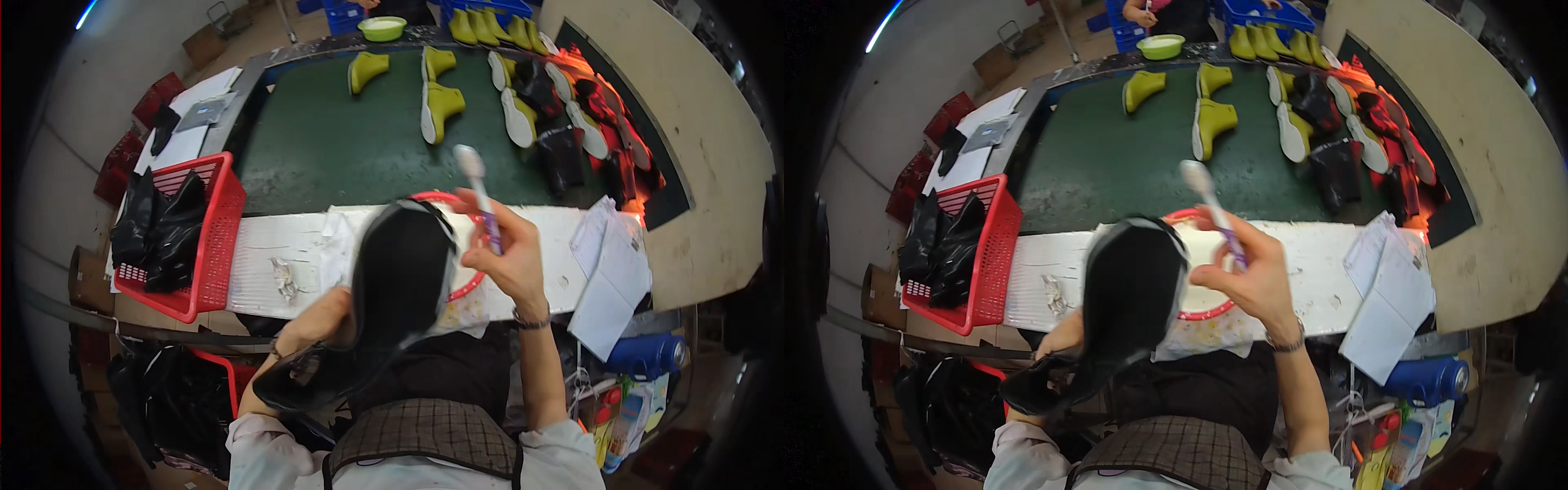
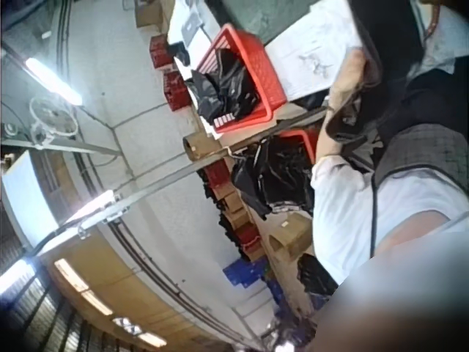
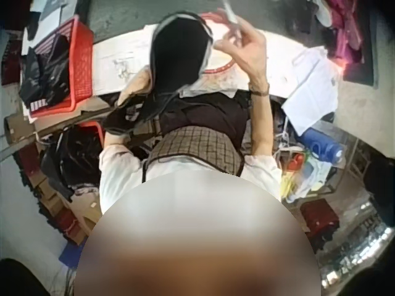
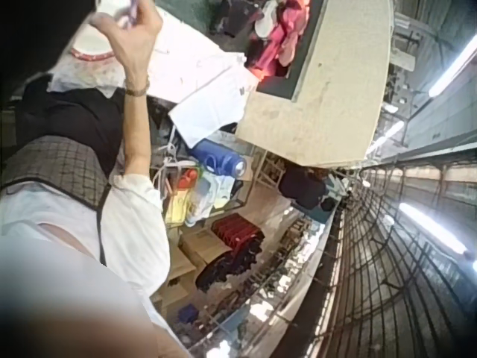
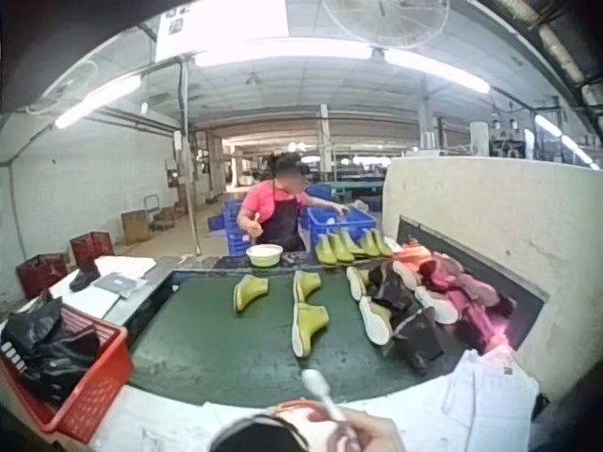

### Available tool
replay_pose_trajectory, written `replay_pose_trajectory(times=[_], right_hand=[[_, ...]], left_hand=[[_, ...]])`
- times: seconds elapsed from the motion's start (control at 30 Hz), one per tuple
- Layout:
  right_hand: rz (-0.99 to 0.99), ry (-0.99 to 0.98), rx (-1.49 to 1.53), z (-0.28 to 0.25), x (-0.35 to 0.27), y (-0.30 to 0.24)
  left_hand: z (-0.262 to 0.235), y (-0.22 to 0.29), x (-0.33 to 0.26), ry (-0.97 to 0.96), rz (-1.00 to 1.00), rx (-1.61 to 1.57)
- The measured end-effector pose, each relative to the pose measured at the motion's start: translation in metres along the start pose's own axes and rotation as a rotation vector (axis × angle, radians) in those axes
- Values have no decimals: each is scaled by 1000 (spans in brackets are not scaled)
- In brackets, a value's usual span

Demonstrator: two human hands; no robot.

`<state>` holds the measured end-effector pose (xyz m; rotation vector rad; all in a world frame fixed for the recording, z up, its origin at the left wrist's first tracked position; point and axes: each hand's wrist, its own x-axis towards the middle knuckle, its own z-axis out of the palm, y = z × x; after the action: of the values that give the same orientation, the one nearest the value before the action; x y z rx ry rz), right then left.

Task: Apply glue to the edges of shoe upper components using a toothbrush.

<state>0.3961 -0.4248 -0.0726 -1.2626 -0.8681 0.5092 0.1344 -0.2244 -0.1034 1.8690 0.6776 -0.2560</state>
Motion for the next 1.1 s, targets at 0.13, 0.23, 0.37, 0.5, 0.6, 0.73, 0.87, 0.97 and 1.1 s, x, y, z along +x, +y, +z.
replay_pose_trajectory(times=[0.13,0.23,0.37,0.5,0.6,0.73,0.87,0.97,1.1], right_hand=[[76,-251,-88,15,9,-16],[247,-171,-187,13,-5,6],[140,-152,-328,29,-29,32],[179,-14,-386,27,-41,12],[26,263,-902,-18,-48,26],[110,205,-1067,-41,-48,38],[-10,129,-1199,-43,-49,50],[-45,138,-1204,-43,-50,50],[-21,168,-768,-48,-40,35]], left_hand=[[34,-43,0,-293,178,-505],[32,-1,-6,-545,256,-786],[33,29,-4,-474,420,-278],[41,4,-17,-272,65,-462],[22,10,-25,74,40,-517],[7,13,-17,275,94,-417],[3,22,-4,249,106,-341],[1,31,6,195,92,-371],[-4,38,20,20,46,-314]])
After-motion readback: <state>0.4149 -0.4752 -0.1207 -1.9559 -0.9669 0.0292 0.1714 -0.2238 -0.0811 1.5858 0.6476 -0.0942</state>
